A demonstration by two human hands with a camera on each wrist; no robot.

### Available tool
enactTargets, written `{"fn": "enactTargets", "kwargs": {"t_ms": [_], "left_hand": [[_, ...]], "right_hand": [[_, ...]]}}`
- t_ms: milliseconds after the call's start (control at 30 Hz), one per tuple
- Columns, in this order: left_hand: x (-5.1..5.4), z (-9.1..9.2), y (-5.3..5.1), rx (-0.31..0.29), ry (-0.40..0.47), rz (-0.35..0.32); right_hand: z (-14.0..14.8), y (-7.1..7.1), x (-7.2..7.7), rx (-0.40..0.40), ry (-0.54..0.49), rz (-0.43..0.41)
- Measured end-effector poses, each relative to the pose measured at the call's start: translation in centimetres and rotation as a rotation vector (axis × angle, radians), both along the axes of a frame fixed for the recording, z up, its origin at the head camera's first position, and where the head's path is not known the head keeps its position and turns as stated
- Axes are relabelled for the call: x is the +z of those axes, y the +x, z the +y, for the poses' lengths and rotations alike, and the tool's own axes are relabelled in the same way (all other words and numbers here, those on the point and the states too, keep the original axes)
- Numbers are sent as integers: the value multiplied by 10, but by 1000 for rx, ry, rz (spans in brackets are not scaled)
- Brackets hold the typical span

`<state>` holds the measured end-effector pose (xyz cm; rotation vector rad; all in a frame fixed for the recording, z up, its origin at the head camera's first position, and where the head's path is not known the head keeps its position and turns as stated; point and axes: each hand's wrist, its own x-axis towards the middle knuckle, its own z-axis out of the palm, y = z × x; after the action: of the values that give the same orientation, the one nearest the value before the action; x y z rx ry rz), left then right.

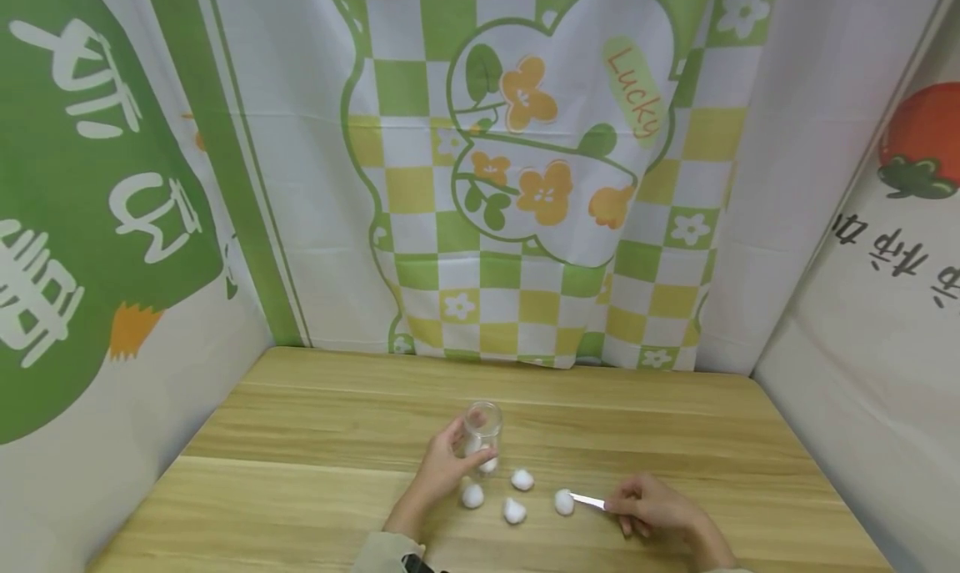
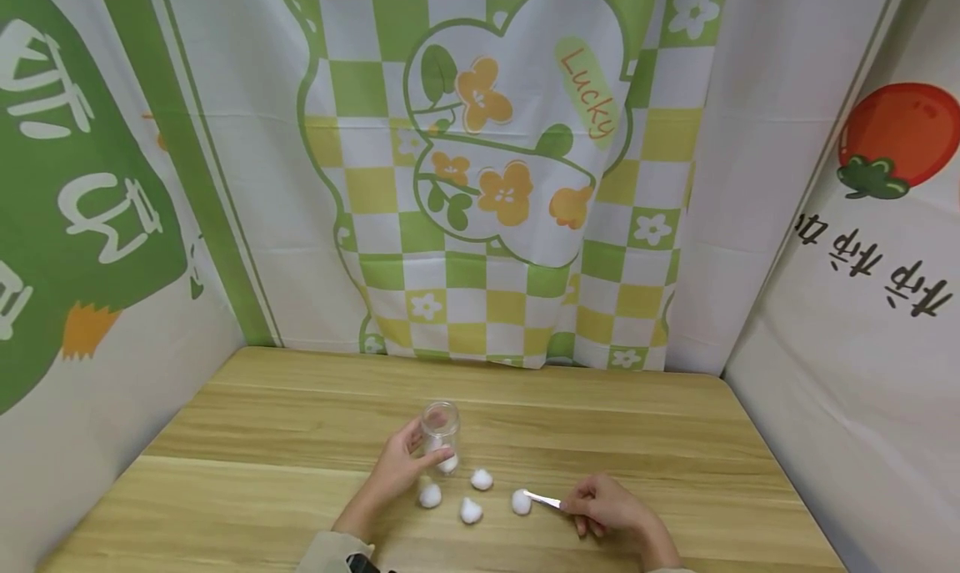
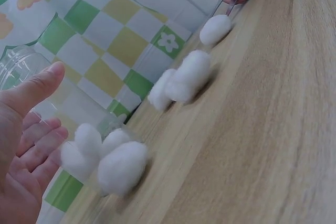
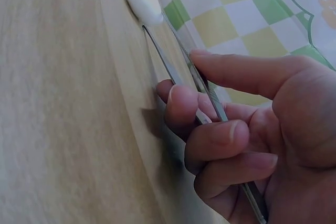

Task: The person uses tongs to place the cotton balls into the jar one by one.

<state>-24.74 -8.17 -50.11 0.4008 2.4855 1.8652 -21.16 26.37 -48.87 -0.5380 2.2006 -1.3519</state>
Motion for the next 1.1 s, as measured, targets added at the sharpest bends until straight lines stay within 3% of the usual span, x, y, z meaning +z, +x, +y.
{"fn": "enactTargets", "kwargs": {"t_ms": [533,1100], "left_hand": [[4,1,2,-7,20,-15],[3,0,2,-7,25,-12]], "right_hand": [[-1,-6,-6,58,-49,4],[-12,-12,14,-4,-116,29]]}}
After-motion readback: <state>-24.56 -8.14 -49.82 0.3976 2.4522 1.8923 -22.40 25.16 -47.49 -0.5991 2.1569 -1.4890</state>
